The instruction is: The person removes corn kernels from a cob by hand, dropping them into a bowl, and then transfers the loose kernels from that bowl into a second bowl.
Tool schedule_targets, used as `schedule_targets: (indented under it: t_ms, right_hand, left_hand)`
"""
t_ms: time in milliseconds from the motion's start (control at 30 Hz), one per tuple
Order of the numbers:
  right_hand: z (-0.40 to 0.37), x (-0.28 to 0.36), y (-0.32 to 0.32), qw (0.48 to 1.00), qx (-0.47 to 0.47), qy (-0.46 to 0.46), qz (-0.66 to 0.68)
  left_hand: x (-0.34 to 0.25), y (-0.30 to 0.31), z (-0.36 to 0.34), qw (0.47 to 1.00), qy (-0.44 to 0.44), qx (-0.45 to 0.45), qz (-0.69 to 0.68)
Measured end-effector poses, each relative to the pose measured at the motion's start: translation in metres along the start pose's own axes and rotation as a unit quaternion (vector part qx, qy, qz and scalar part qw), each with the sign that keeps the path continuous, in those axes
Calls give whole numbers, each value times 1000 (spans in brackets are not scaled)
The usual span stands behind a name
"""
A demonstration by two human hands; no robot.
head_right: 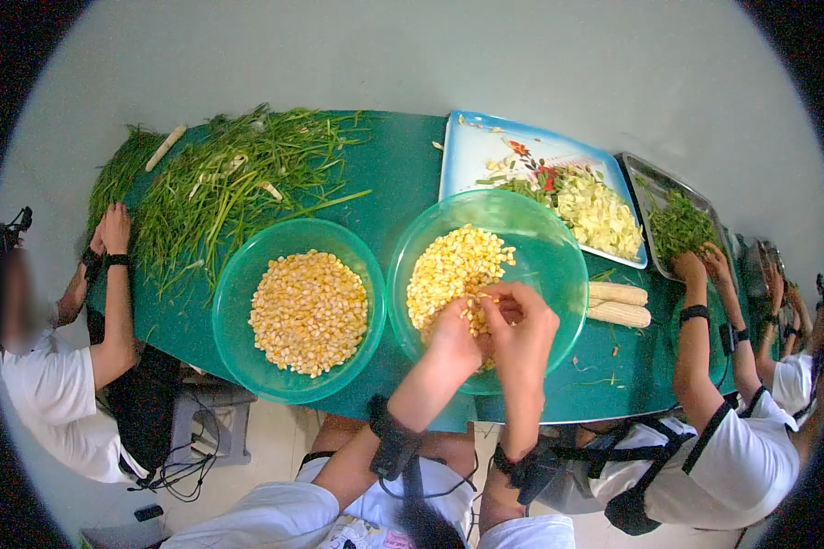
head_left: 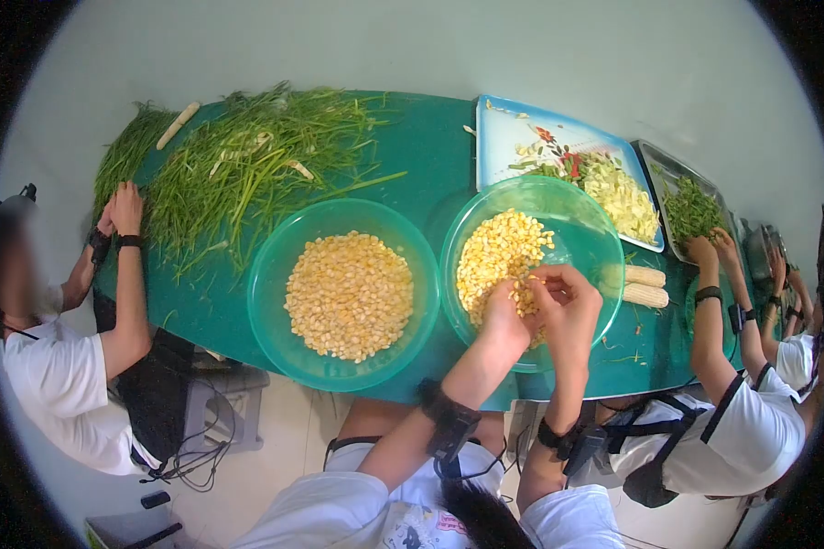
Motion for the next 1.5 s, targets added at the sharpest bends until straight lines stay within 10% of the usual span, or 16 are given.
schedule_targets:
  t_ms: [1500]
  right_hand:
    - [15,-7,3,997,60,3,-54]
  left_hand:
    - [2,3,10,999,-32,20,-19]
Point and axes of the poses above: each hand's wrist, its own z-axis towards the middle knuckle, its own y-axis out of the back of the hand, x = y × z, the point moved 2 cm from there along z, towards the middle knuckle, and after that the axes turned 10 degrees about x, right-handed, at the moved point
